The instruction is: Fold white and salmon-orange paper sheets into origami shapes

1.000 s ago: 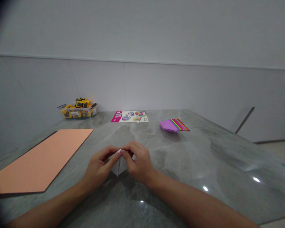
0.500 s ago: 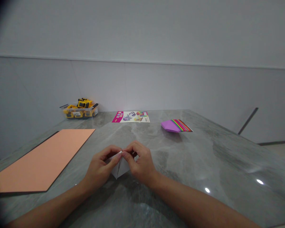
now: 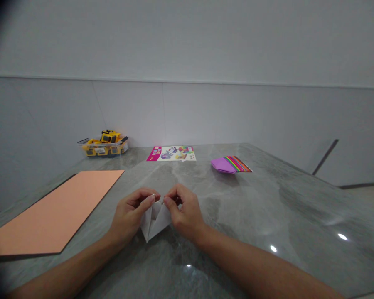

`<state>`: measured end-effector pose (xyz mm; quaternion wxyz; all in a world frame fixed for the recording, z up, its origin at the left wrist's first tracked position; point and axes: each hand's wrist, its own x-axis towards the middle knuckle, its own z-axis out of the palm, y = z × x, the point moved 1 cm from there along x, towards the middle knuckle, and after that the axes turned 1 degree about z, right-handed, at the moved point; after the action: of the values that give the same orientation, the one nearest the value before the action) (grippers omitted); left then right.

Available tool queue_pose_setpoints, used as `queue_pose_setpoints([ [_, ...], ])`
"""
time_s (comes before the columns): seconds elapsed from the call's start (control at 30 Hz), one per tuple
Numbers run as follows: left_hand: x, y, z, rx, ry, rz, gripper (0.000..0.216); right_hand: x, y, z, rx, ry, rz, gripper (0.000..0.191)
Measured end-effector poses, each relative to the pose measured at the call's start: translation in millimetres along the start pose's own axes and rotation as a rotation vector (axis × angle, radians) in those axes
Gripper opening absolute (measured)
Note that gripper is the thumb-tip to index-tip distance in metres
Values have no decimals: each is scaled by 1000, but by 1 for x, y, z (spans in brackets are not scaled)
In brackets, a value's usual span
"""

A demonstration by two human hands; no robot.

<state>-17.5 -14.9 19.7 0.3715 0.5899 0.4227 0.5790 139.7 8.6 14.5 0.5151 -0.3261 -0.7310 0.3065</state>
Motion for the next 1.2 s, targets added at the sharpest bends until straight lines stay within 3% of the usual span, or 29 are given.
queue_pose_setpoints([
  [0.2,5,-6,-6,-177,148,-102,15,3,10,-2,111,16,94,12],
  [0.3,8,-7,-9,-242,180,-138,16,3,8,-3,182,-61,110,14],
  [0.43,8,-8,-10,-267,121,-144,16,1,1,-4,148,-191,66,12],
  [0.53,7,-7,-9,-302,51,-152,16,0,-2,-4,108,-265,26,25],
  [0.63,6,-5,-9,-303,29,-142,17,0,-1,-3,52,-294,62,24],
  [0.87,9,-3,-14,-363,87,-165,17,3,6,-2,118,-207,220,14],
  [1.03,16,-6,-18,-488,194,-214,18,7,15,-1,275,-115,343,18],
  [1.2,21,-10,-21,-554,327,-207,16,8,19,-5,243,-1,321,17],
])
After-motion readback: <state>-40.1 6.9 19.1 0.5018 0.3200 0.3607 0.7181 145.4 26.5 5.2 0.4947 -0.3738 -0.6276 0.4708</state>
